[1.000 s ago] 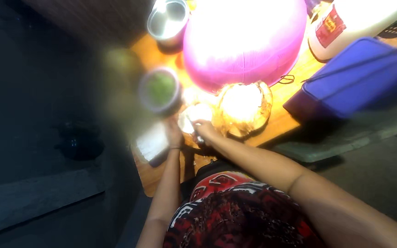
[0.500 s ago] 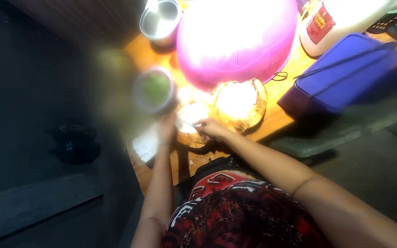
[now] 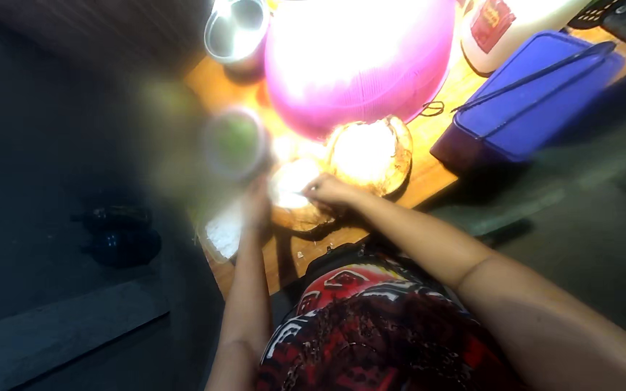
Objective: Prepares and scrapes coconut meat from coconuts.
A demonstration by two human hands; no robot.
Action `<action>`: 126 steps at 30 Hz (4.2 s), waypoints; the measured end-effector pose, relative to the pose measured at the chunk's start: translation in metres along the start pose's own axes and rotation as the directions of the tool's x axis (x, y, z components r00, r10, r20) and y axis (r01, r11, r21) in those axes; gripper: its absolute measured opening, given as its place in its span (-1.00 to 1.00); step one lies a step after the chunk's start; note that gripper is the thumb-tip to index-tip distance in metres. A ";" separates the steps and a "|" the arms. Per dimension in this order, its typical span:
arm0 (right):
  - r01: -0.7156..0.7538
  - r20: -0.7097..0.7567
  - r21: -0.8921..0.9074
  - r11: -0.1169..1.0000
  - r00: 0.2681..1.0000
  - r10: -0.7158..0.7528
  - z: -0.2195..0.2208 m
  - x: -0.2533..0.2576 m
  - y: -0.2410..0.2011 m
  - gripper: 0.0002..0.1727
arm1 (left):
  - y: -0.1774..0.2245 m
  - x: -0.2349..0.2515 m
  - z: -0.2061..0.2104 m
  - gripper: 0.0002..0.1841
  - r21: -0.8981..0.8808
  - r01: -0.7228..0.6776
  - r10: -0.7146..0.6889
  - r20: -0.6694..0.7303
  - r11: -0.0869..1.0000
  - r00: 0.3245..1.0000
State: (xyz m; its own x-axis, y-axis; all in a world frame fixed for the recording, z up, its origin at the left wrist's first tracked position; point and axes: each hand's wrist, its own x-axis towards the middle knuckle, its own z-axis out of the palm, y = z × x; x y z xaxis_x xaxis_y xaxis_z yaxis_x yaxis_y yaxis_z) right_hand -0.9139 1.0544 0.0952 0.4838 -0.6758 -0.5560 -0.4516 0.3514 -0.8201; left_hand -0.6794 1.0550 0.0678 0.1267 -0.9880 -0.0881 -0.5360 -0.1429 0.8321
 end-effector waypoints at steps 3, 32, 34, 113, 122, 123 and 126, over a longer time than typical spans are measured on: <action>-0.025 -0.072 0.243 0.970 0.996 0.044 0.018 0.012 -0.005 -0.67 | -0.001 0.002 0.000 -0.68 -0.016 0.029 -0.029 -0.014 0.999 0.999; 0.137 0.022 0.090 0.986 0.990 -0.140 0.020 -0.002 0.015 -0.67 | -0.003 0.009 0.001 -0.68 -0.004 -0.008 0.007 -0.021 1.000 1.000; 0.084 -0.019 0.155 0.984 0.996 -0.082 0.015 -0.005 0.008 -0.66 | -0.002 0.009 0.001 -0.68 -0.023 -0.005 0.005 -0.012 1.000 1.000; 0.143 0.043 0.129 0.981 0.988 -0.150 0.022 0.000 0.007 -0.66 | -0.001 0.000 0.003 -0.74 -0.086 -0.016 0.011 -0.059 0.996 0.998; 0.216 -0.017 0.121 0.969 0.976 -0.216 0.023 0.009 0.011 -0.69 | 0.000 0.002 0.003 -0.73 -0.105 0.005 -0.011 -0.063 0.994 0.998; 0.223 0.024 0.062 0.973 0.974 -0.225 0.021 0.005 0.012 -0.68 | -0.001 0.002 0.003 -0.73 -0.090 0.001 -0.007 -0.062 0.996 0.998; 0.207 0.087 -0.076 0.975 0.976 -0.200 0.006 -0.004 0.014 -0.69 | -0.006 0.004 0.002 -0.72 -0.057 -0.005 0.002 -0.060 0.998 0.998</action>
State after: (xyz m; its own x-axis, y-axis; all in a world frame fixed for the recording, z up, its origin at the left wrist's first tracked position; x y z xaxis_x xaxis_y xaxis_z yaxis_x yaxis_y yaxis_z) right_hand -0.9176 1.0655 0.0854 0.6279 -0.6734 -0.3903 -0.3978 0.1534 -0.9046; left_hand -0.6772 1.0514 0.0616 0.1753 -0.9830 -0.0540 -0.4880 -0.1344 0.8624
